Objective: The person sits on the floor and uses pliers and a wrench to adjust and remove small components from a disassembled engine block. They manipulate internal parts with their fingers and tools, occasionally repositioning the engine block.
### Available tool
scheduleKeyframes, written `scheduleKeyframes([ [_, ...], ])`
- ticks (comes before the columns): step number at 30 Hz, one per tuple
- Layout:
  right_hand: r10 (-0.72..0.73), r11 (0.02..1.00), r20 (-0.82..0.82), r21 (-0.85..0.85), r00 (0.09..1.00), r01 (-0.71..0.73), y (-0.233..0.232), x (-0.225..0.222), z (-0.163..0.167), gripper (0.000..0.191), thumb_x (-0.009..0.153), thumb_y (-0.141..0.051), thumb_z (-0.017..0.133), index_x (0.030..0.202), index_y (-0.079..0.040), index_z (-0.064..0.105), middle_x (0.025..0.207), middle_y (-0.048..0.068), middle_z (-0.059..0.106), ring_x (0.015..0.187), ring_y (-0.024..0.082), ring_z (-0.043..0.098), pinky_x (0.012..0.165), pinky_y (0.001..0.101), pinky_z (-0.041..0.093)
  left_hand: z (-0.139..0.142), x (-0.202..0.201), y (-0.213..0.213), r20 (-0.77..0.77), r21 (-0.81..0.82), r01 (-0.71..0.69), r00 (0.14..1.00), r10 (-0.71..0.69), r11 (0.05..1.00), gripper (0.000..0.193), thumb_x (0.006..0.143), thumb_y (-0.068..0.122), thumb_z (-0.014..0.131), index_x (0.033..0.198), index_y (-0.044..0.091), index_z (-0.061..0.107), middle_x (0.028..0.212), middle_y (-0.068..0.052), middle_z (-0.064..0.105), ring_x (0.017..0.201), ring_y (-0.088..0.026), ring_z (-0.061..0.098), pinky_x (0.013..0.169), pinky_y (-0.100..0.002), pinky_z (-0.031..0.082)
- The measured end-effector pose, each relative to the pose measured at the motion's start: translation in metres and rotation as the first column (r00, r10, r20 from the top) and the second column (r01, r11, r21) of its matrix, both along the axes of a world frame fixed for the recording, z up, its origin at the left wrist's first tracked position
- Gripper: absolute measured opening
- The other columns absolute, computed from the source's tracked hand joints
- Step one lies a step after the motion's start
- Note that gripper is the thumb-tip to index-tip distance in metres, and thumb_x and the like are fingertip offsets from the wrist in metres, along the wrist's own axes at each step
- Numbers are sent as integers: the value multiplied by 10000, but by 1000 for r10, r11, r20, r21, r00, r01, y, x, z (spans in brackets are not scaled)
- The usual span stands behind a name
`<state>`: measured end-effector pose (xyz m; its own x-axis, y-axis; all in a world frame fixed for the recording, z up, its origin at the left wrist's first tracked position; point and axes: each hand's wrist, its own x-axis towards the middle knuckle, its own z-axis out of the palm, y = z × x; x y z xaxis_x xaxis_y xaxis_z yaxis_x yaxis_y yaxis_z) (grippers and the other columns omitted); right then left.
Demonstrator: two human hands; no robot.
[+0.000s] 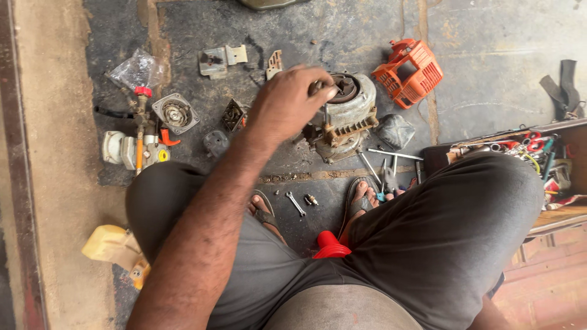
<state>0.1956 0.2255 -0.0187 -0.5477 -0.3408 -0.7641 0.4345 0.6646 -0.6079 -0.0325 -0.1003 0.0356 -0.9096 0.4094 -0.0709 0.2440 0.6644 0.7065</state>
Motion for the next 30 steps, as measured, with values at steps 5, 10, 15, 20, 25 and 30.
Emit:
scheduleKeyframes([
  [5, -135, 982, -242, 96, 961, 163, 58, -49, 36, 520, 1046, -442, 482, 1343, -26, 576, 1257, 162, 620, 1139, 271, 636, 956, 364, 535, 9, 0, -21, 44, -17, 51, 998, -50, 999, 370, 910, 353, 744, 1258, 231, 710, 1174, -71, 737, 1024, -195, 697, 971, -474, 529],
  [10, -132, 929, -670, 174, 731, 327, 133, -120, 91, 534, 1029, -451, 470, 1343, -32, 576, 1302, 171, 616, 1177, 271, 630, 981, 364, 527, 11, -4, -23, 31, -77, 28, 999, -26, 997, 278, 911, 371, 773, 1117, 185, 751, 995, -43, 774, 889, -152, 715, 871, -416, 565],
  [15, -354, 933, -741, -240, 571, 268, 66, -170, 125, 454, 1077, -428, 373, 1320, -94, 560, 1298, 75, 638, 1192, 188, 639, 1018, 317, 517, 10, 5, 1, 82, -88, -72, 993, 79, 994, 208, 936, 300, 765, 906, 99, 719, 776, -51, 728, 590, -101, 619, 540, -293, 552],
  [20, -128, 988, -697, -25, 706, 154, -66, -181, 116, 357, 1004, -307, 670, 1262, -60, 670, 1069, 78, 748, 962, 174, 719, 832, 332, 569, 8, 6, 12, 116, -55, -116, 986, 122, 992, 215, 988, 331, 698, 943, 122, 723, 683, -29, 708, 481, -72, 562, 422, -275, 476],
  [25, -91, 989, -649, 31, 755, 146, -116, -173, 96, 365, 911, -259, 796, 1179, -46, 670, 874, 53, 742, 745, 118, 689, 673, 306, 563, 29, 5, 0, 130, -18, -84, 988, 86, 996, 363, 969, 434, 710, 1124, 106, 709, 824, -32, 736, 642, -119, 652, 580, -332, 540],
  [30, -194, 981, -690, -139, 697, 136, -130, -185, 89, 316, 932, -202, 787, 1171, -37, 664, 937, 36, 741, 809, 74, 681, 702, 274, 569, 53, 0, -30, 352, 101, 133, 922, -160, 986, 488, 947, 369, 659, 1401, 209, 579, 1083, -15, 777, 978, -136, 744, 927, -381, 574],
])
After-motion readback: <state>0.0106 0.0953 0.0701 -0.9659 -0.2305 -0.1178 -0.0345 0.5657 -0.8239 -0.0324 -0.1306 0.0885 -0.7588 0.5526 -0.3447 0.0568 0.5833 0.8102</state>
